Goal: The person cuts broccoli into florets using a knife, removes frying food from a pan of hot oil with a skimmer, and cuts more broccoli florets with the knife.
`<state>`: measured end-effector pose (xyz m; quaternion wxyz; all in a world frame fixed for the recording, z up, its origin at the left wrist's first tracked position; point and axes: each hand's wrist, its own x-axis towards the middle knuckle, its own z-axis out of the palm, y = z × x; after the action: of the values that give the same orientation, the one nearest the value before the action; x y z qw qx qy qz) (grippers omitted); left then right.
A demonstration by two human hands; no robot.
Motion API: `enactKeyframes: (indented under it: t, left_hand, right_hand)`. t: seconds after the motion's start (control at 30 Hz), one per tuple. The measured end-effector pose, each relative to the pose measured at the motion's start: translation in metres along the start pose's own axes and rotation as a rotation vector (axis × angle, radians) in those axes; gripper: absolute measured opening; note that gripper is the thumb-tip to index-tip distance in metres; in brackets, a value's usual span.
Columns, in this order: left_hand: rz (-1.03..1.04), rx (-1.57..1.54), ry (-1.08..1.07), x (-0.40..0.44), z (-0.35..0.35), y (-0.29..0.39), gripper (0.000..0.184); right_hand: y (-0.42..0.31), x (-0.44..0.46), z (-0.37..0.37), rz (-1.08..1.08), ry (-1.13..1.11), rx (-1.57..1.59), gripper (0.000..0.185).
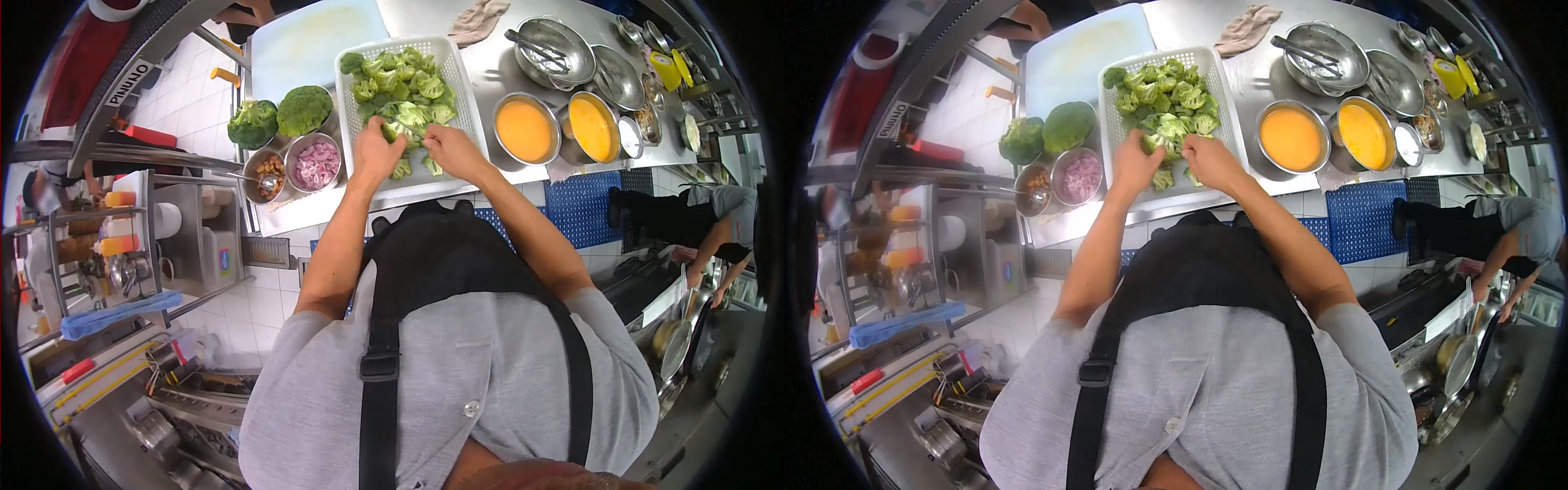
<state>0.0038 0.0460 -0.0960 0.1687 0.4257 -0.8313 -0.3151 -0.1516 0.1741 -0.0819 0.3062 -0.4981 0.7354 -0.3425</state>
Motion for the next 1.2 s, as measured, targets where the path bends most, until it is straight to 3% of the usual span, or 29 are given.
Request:
enactKeyframes:
  t: [0.27,0.4,0.53,0.57,0.7,0.8,0.9,1.1,1.2]
  left_hand:
    - [0.018,0.035,0.021,-0.004,0.009,-0.013,0.053]
    - [0.029,-0.018,0.042,0.001,0.005,-0.011,0.051]
    - [-0.008,-0.345,-0.053,-0.018,-0.024,0.007,0.044]
    - [0.018,-0.487,-0.024,-0.021,-0.021,0.002,0.042]
    - [0.044,-0.910,-0.078,-0.035,-0.032,0.009,0.046]
    - [-0.062,-0.874,-0.066,-0.047,-0.059,0.018,0.046]
    - [-0.059,-1.093,0.005,-0.064,-0.066,0.002,0.047]
    - [-0.122,-1.158,0.087,-0.107,-0.075,-0.027,0.047]
    - [-0.125,-1.177,0.111,-0.121,-0.080,-0.032,0.046]
  right_hand:
    - [0.014,0.013,0.016,-0.038,0.003,-0.164,0.015]
    - [0.008,-0.001,-0.012,0.011,-0.042,-0.144,0.021]
    - [-0.044,-0.015,-0.060,0.089,0.013,-0.157,0.032]
    - [-0.031,-0.007,-0.055,-0.007,0.117,-0.197,0.045]
    - [-0.011,0.037,-0.010,-0.158,0.163,-0.238,0.062]
    - [0.009,0.057,0.014,-0.169,0.201,-0.193,0.054]
    - [-0.020,0.042,0.006,-0.175,0.323,-0.236,0.052]
    - [-0.125,0.044,-0.006,-0.118,-0.105,-0.044,0.058]
    - [-0.174,0.080,0.025,-0.276,-0.150,0.021,0.062]
